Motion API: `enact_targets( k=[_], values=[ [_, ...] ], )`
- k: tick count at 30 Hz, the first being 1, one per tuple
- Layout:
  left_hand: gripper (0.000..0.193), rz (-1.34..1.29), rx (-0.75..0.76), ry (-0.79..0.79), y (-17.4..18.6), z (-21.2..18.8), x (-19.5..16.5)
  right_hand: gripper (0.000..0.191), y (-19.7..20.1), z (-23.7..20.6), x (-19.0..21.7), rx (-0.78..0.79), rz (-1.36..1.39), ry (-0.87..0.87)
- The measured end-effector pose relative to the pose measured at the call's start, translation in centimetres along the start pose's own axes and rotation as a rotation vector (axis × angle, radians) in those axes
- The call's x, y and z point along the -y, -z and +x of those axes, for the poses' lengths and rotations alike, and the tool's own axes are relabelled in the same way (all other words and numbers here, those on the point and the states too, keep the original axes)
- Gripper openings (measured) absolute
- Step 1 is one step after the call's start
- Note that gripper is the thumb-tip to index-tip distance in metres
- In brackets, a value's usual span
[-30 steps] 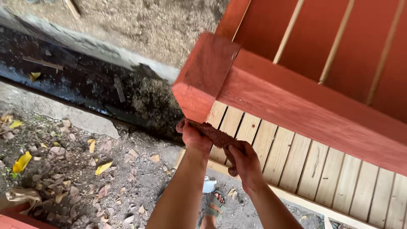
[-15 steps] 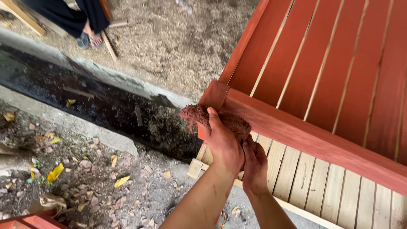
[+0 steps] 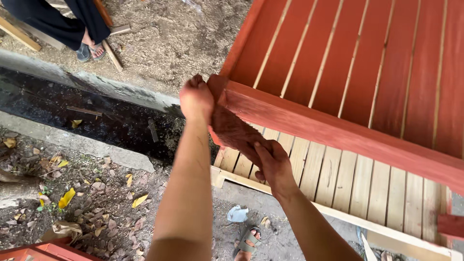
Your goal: The person wipes the surface and edges of a reddish-brown wooden slatted table using a brown cloth. They move around the table, cleaning the top and side edges in a continuous motion.
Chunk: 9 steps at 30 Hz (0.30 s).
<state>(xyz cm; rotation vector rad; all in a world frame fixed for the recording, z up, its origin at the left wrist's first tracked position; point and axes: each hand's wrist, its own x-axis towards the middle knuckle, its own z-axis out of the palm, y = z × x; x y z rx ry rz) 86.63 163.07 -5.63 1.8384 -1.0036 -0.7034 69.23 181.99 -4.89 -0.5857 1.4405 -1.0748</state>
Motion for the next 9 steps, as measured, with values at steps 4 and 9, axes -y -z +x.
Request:
enact_targets(
  k=[4, 9],
  values=[
    [0.054, 0.331, -0.020, -0.229, -1.1, -3.0, 1.0, 0.026, 0.0, -0.5, 0.1, 0.042, -0.001, 0.021],
    [0.063, -0.277, -0.375, -0.521, -4.8, -7.0, 4.9, 0.035, 0.6, 1.0, -1.5, 0.026, 0.000, 0.017]
  ],
)
